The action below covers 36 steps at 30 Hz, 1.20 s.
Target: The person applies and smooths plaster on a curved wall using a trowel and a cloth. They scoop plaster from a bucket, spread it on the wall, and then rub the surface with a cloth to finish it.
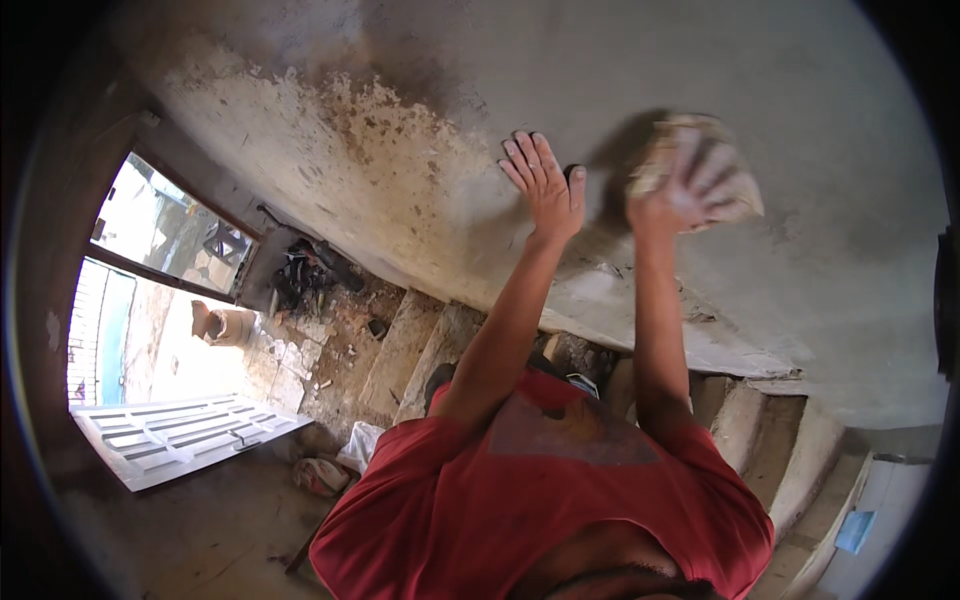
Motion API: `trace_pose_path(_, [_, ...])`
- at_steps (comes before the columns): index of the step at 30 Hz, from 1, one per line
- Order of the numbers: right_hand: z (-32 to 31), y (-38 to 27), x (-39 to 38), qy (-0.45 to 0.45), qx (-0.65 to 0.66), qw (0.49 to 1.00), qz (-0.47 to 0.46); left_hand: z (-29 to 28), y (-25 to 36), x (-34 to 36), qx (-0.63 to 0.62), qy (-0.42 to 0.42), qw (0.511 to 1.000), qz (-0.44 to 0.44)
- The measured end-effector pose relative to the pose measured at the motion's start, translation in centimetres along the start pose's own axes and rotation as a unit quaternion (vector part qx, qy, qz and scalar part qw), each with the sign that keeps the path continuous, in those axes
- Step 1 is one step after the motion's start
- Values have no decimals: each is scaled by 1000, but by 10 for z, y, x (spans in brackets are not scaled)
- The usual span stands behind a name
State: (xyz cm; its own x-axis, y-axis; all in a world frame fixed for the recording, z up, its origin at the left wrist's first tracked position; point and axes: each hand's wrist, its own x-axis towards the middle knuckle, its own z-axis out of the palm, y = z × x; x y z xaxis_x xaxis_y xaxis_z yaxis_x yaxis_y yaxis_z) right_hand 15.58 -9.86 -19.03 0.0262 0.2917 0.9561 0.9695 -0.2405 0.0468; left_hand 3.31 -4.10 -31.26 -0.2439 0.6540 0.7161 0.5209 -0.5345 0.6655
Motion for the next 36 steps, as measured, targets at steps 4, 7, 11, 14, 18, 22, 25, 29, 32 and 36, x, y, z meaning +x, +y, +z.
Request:
trace_pose_path(4, [17,23,-93,-97,-46,985,-134,-9,-6,0,19,-88,996,2])
trace_pose_path(7, [19,22,-53,7,27,1000,-10,-21,-21,-5,30,-149,988,-15])
trace_pose_path(11, [13,-32,35,96,68,992,34,-28,-20,1,37,-139,989,-26])
trace_pose_path(14, [12,-52,-12,-107,-72,984,-122,-34,-17,-5,-1,-136,989,-51])
trace_pose_path(18, [20,-19,-59,-134,88,975,-153,-45,-27,-24,-6,-146,986,-77])
trace_pose_path(22, [13,-54,33,48,120,987,-95,-43,-22,-40,-5,-154,985,-77])
trace_pose_path(25, [9,-96,34,9,10,986,-166,-46,-14,-38,-20,-149,984,-101])
trace_pose_path(29, [27,-67,-36,-139,-32,954,-265,-58,-17,-33,0,-182,978,-106])
trace_pose_path(32, [21,-65,-9,-62,64,975,-202,-56,-24,-38,10,-185,978,-100])
trace_pose_path(36, [32,-95,42,17,12,983,-183,-52,-13,-38,10,-179,978,-105])
